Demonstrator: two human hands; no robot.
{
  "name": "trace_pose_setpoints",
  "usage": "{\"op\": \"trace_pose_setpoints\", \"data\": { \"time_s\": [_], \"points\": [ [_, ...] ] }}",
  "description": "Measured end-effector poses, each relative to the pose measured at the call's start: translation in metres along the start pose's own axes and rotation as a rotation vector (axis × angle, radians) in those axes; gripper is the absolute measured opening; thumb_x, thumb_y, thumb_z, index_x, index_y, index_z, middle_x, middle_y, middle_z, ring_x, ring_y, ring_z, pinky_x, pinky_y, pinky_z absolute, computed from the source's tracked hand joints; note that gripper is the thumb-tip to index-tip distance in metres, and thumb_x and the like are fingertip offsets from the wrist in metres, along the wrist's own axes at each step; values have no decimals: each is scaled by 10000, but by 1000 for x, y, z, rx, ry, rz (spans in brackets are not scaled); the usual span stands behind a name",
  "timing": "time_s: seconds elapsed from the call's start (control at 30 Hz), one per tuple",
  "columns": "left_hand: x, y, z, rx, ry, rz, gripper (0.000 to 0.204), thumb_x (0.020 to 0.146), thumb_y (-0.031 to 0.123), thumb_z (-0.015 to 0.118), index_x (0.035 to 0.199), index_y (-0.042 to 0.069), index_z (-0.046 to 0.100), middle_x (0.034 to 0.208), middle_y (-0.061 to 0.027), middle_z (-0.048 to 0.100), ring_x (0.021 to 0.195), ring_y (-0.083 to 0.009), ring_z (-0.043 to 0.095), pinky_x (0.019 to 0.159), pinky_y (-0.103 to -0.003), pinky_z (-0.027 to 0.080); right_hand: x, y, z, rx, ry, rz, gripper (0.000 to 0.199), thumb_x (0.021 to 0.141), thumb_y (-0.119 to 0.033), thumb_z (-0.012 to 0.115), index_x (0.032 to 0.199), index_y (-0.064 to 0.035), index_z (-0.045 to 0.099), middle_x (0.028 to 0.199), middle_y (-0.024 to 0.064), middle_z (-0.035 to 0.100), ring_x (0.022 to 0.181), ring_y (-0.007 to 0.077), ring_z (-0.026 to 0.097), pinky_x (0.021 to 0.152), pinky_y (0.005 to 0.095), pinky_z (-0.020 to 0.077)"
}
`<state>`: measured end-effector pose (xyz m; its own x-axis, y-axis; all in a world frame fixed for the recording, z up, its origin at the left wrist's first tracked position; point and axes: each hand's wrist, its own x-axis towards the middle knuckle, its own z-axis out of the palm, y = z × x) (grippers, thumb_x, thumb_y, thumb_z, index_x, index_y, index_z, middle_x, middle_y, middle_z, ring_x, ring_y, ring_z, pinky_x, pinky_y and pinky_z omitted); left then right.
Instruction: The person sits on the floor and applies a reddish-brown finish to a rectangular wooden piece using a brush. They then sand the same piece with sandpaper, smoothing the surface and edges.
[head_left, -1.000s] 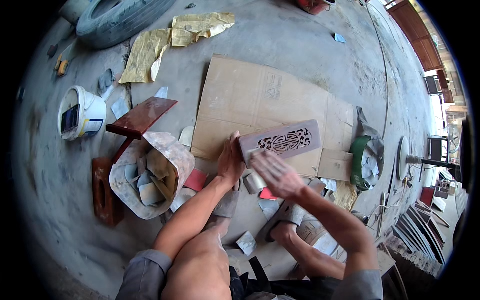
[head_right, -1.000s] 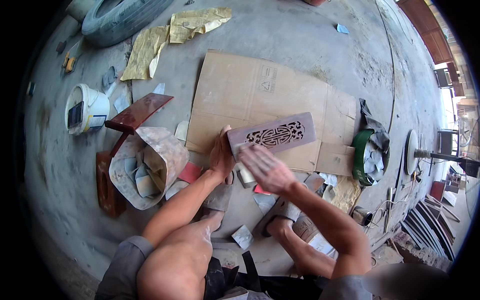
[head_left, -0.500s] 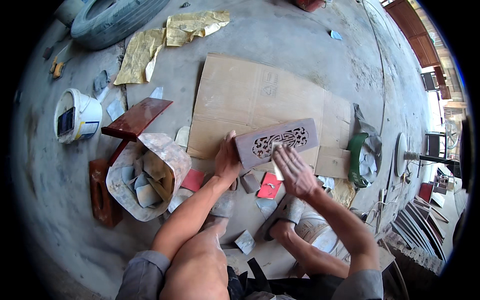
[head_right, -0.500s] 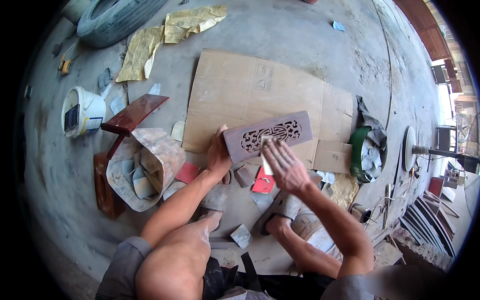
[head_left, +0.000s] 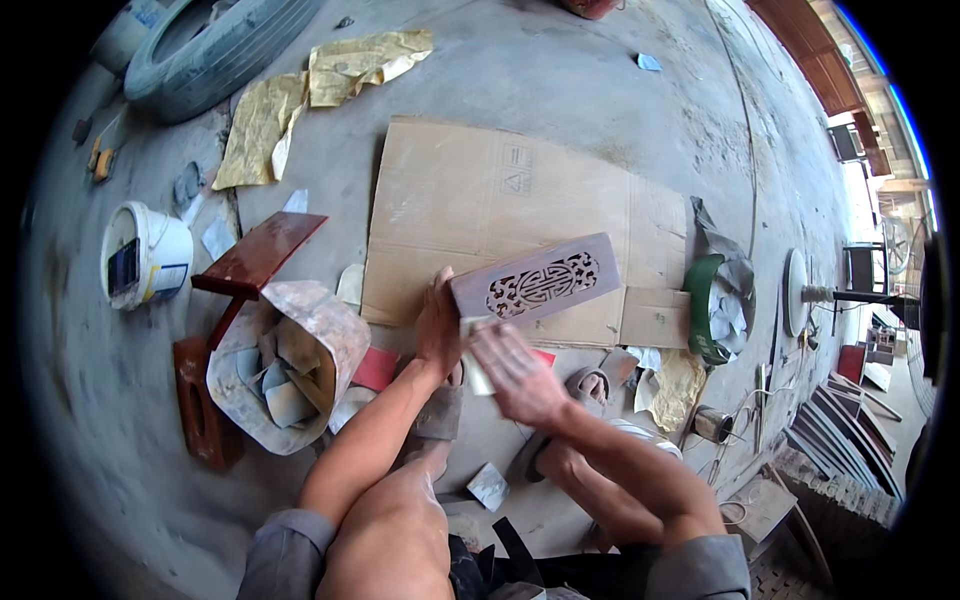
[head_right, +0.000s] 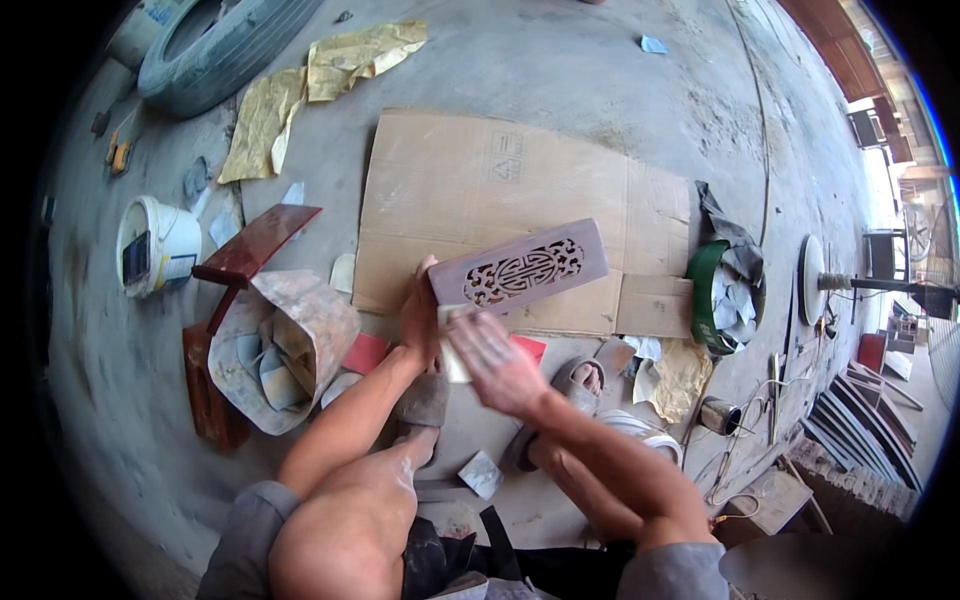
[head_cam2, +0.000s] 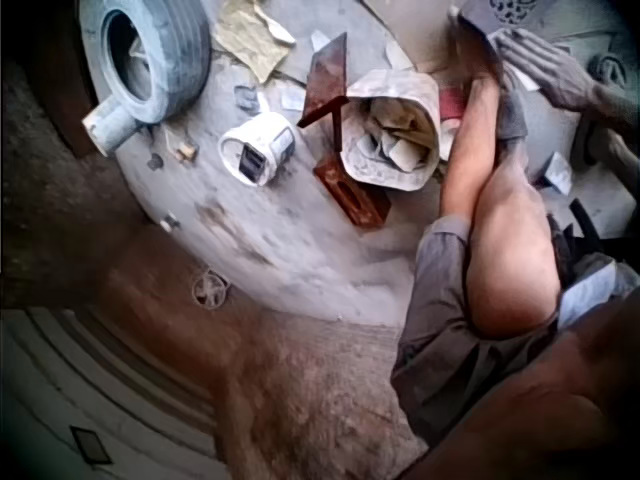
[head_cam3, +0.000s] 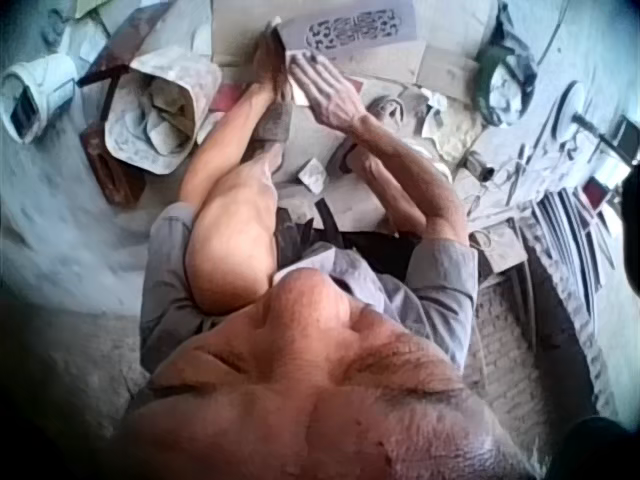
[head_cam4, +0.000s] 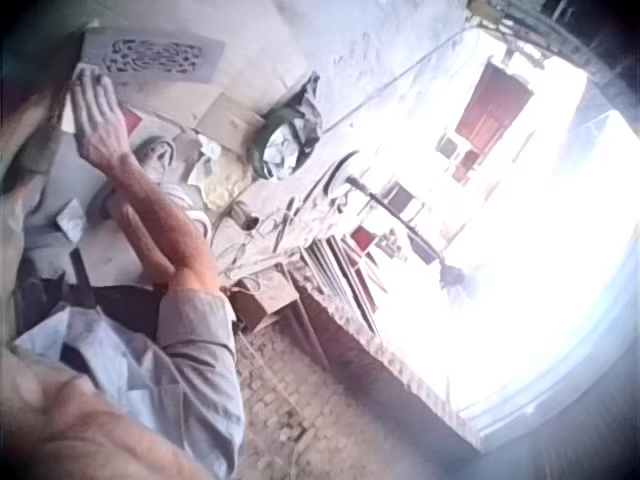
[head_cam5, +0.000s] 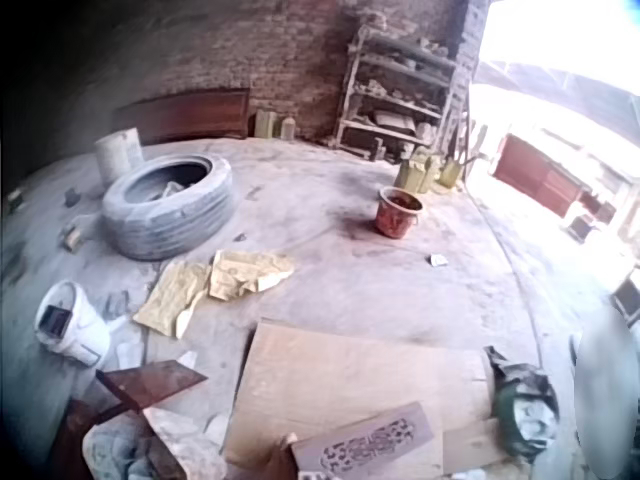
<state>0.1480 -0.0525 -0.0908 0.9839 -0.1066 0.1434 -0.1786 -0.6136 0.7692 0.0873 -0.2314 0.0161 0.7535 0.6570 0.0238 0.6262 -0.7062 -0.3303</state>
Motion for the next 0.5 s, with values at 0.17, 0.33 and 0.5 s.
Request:
{"op": "trace_pose_setpoints", "data": {
  "time_s": [0.17, 0.33, 0.5],
  "points": [
    [-2, 0, 1, -6, -64, -92, 750, 953, 249, 677, 1527, -9, 270, 1459, -305, 465, 1332, -486, 501, 1075, -530, 486, -28, 60, -16, 30, -21, 79, 826, 795, -49, 608, 1576, 55, 360, 1646, 249, 370, 1537, 380, 355, 1295, 484, 263],
    [-3, -5, 7, -25, -81, -120, 761, 947, 275, 694, 1526, 3, 282, 1460, -305, 479, 1328, -494, 511, 1087, -530, 473, -67, 157, -71, -79, 382, 899, 562, 935, 11, 518, 1477, 104, 401, 1522, 373, 433, 1456, 502, 400, 1164, 476, 436],
    [-2, 8, 3, -2, -26, -47, 797, 944, 286, 709, 1540, 5, 260, 1478, -293, 469, 1349, -497, 500, 1086, -538, 475, -25, 86, -19, -222, 323, 519, 706, 849, 3, 548, 1520, 129, 369, 1607, 355, 344, 1524, 455, 339, 1288, 505, 255]
  ]
}}
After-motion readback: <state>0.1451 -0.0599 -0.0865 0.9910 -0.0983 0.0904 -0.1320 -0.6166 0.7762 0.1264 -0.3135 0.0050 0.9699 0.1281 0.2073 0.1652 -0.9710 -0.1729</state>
